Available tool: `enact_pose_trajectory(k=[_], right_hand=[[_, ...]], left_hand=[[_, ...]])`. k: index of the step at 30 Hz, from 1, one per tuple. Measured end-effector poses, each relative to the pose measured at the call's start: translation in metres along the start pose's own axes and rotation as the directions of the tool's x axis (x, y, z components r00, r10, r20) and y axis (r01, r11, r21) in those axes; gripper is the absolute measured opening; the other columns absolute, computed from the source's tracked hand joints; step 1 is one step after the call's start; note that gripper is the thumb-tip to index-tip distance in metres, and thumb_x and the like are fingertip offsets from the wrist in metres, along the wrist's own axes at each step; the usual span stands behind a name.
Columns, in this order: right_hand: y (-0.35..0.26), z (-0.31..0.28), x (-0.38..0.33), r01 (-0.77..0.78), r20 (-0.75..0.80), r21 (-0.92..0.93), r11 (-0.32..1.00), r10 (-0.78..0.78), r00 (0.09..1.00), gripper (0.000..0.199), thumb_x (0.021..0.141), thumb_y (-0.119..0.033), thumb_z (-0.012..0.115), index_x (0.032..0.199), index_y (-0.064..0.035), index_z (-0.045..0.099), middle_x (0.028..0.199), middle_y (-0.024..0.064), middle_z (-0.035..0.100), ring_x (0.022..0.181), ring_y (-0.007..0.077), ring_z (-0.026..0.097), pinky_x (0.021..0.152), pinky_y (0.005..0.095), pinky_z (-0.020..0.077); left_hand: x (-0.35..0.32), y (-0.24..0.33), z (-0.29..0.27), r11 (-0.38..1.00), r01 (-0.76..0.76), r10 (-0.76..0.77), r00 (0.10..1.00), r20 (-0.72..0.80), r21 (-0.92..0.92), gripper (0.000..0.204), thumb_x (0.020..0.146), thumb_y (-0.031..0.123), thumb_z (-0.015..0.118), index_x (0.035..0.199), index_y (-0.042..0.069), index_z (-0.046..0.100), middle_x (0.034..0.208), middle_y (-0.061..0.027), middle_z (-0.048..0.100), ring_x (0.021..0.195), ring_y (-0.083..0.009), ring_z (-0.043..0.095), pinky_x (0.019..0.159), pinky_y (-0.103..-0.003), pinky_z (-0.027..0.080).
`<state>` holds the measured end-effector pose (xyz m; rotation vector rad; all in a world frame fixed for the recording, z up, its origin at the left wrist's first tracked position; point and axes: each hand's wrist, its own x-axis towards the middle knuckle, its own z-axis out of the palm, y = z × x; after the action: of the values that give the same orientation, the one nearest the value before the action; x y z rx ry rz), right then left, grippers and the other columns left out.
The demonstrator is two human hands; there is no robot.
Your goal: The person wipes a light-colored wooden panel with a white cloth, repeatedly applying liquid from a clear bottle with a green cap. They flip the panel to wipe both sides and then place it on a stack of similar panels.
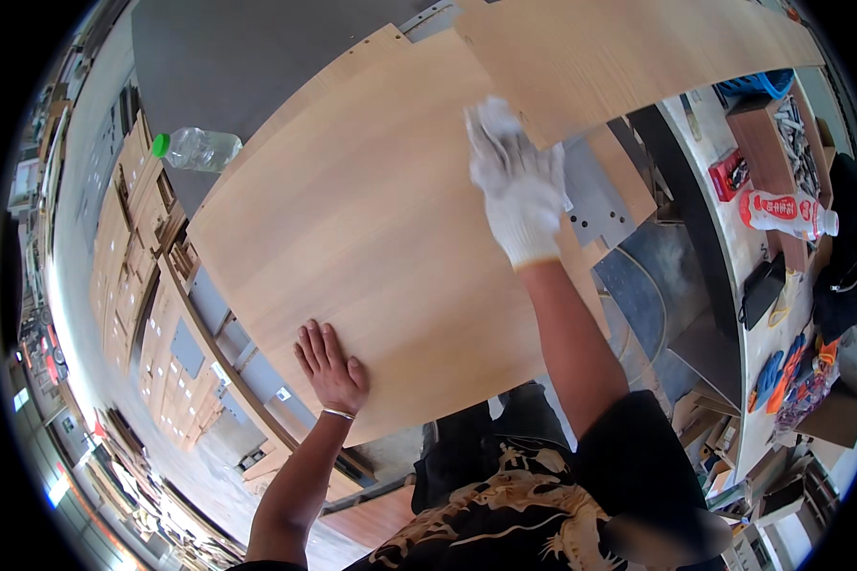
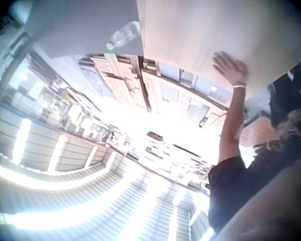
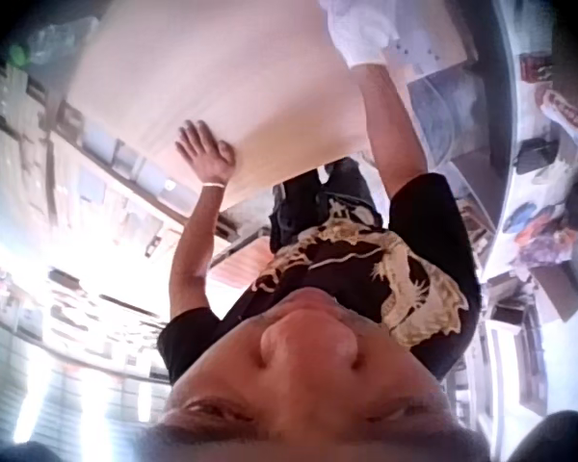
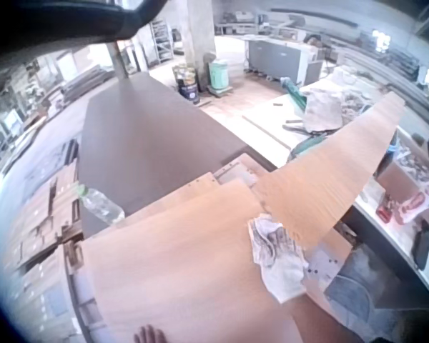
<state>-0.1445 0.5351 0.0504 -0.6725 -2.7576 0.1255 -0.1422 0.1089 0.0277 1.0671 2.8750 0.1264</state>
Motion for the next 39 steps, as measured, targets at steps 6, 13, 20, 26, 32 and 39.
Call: enact_pose_trajectory(k=[6, 13, 20, 26, 32, 39], right_hand=[[-0.008, -0.006, 0.005, 0.033, 0.022, 0.178, 0.983, -0.037, 0.999, 0.057, 0.099, -0.017, 0.056, 0.156, -0.0239, 0.050, 0.150, 0.0122, 0.055, 0.136, 0.0332, 0.053, 0.109, 0.0501, 0.0464], [-0.015, 0.006, 0.034, 0.018, 0.017, 0.045, 0.999, -0.019, 1.000, 0.057, 0.096, -0.015, 0.060, 0.152, -0.0220, 0.053, 0.145, 0.0065, 0.058, 0.134, 0.0335, 0.052, 0.110, 0.0507, 0.0438], [0.000, 0.075, 0.160, 0.021, -0.136, -0.079, 0.997, -0.032, 0.990, 0.038, 0.099, -0.012, 0.056, 0.137, -0.0158, 0.062, 0.138, 0.0100, 0.061, 0.129, 0.0327, 0.055, 0.104, 0.0417, 0.0504], [-0.024, -0.025, 0.003, 0.021, 0.044, 0.066, 0.998, -0.024, 0.999, 0.062, 0.095, 0.001, 0.057, 0.154, -0.0154, 0.053, 0.149, 0.0108, 0.058, 0.132, 0.0309, 0.055, 0.119, 0.0426, 0.0370], [-0.016, 0.053, 0.091, -0.138, -0.097, 0.297, 0.945, 0.174, 0.980, 0.032, 0.099, -0.021, 0.064, 0.130, -0.0130, 0.066, 0.133, 0.0162, 0.067, 0.121, 0.0350, 0.064, 0.102, 0.0442, 0.0503], [-0.008, 0.038, 0.092, -0.187, 0.023, 0.423, 0.887, 0.196, 0.980, 0.045, 0.101, -0.033, 0.059, 0.144, -0.0200, 0.058, 0.139, 0.0126, 0.064, 0.129, 0.0356, 0.058, 0.108, 0.0481, 0.0470]], left_hand=[[-0.008, -0.005, 0.000, 0.999, 0.046, -0.045, 0.998, 0.039, -0.029, 0.071, 0.103, 0.035, 0.038, 0.162, -0.005, 0.032, 0.170, -0.0289, 0.027, 0.159, -0.0492, 0.019, 0.128, -0.064, 0.010], [-0.008, -0.003, -0.003, 0.997, 0.056, -0.053, 0.997, 0.057, -0.046, 0.071, 0.103, 0.036, 0.038, 0.162, -0.004, 0.031, 0.170, -0.0294, 0.026, 0.159, -0.0502, 0.019, 0.128, -0.066, 0.008], [-0.003, 0.000, 0.003, 0.997, 0.028, -0.026, 0.999, 0.028, -0.078, 0.071, 0.102, 0.036, 0.040, 0.160, -0.004, 0.035, 0.169, -0.0290, 0.029, 0.158, -0.0502, 0.021, 0.127, -0.066, 0.009], [-0.008, -0.005, -0.001, 0.996, 0.070, -0.068, 0.997, 0.037, -0.053, 0.071, 0.103, 0.036, 0.039, 0.161, -0.004, 0.033, 0.169, -0.0284, 0.028, 0.158, -0.0501, 0.020, 0.128, -0.065, 0.009], [-0.002, 0.002, -0.004, 0.998, 0.043, -0.042, 0.999, 0.026, -0.038, 0.071, 0.104, 0.037, 0.038, 0.162, -0.004, 0.032, 0.170, -0.0280, 0.027, 0.160, -0.0481, 0.018, 0.129, -0.063, 0.008], [-0.004, -0.003, 0.001, 1.000, 0.009, -0.008, 0.999, -0.048, 0.018, 0.071, 0.105, 0.039, 0.035, 0.162, -0.004, 0.032, 0.170, -0.0272, 0.028, 0.159, -0.0462, 0.021, 0.129, -0.060, 0.010]])
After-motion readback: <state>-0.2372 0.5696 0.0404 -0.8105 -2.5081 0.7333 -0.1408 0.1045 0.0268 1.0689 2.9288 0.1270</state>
